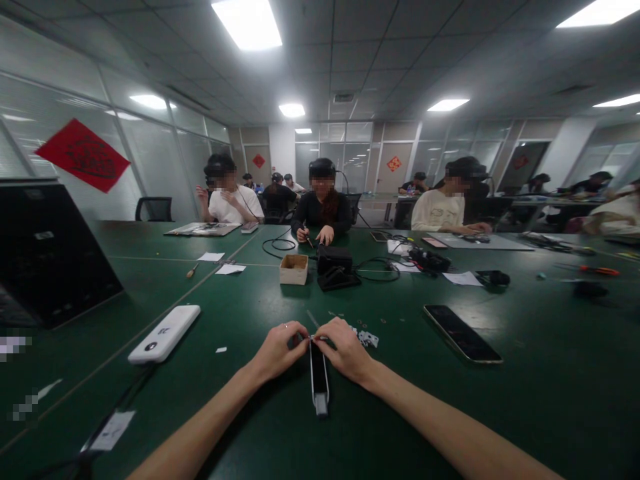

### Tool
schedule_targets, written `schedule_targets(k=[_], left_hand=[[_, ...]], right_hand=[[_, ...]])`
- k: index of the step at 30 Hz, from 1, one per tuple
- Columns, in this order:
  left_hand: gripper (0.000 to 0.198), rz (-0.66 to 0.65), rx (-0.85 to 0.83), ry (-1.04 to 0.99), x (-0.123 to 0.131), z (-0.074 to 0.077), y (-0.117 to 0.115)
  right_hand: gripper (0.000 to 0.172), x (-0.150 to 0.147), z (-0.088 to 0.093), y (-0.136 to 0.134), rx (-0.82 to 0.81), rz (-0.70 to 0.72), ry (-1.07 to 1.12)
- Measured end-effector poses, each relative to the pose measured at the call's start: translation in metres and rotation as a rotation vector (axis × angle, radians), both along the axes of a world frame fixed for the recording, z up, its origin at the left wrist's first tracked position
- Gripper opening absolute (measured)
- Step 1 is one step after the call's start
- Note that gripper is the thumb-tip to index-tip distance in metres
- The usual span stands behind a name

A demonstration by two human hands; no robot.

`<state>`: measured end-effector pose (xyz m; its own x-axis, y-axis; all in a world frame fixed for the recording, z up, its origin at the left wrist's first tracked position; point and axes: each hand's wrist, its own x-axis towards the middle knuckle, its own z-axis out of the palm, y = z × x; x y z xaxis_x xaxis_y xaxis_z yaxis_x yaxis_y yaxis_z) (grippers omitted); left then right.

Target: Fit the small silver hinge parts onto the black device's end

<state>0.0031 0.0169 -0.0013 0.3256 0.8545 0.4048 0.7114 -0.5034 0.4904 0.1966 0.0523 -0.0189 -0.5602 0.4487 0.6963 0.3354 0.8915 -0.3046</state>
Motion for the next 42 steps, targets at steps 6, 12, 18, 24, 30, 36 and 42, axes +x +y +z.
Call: schedule_targets(k=[6,12,18,24,30,36,42], left_hand=[[0.006,0.144,0.009,0.087,-0.0102,-0.0021,0.0069],[0.007,0.106,-0.07,0.056,-0.0083,-0.0058,0.0071],[0.012,0.104,-0.138,0.005,-0.0072,-0.0056,0.006],[0.014,0.082,-0.181,-0.002,-0.0095,-0.0042,0.0065],[0.014,0.1,-0.204,-0.06,-0.0094,-0.0071,0.0075],[0.011,0.053,-0.221,-0.102,-0.0043,-0.0032,0.0049],[0.012,0.053,-0.201,-0.074,-0.004,-0.0047,0.006]], right_hand=[[0.012,-0.0005,0.0008,-0.0016,-0.062,-0.265,-0.061],[0.015,0.0018,-0.0039,-0.002,-0.139,-0.374,-0.188],[0.017,0.0022,-0.0036,-0.0019,-0.169,-0.356,-0.228],[0.018,0.0019,-0.0028,-0.0017,-0.176,-0.346,-0.236],[0.017,0.0026,-0.0001,-0.0031,-0.179,-0.317,-0.246],[0.015,0.0031,-0.0013,-0.0024,-0.164,-0.268,-0.216],[0.017,0.0021,-0.0038,-0.0013,-0.079,-0.257,-0.118]])
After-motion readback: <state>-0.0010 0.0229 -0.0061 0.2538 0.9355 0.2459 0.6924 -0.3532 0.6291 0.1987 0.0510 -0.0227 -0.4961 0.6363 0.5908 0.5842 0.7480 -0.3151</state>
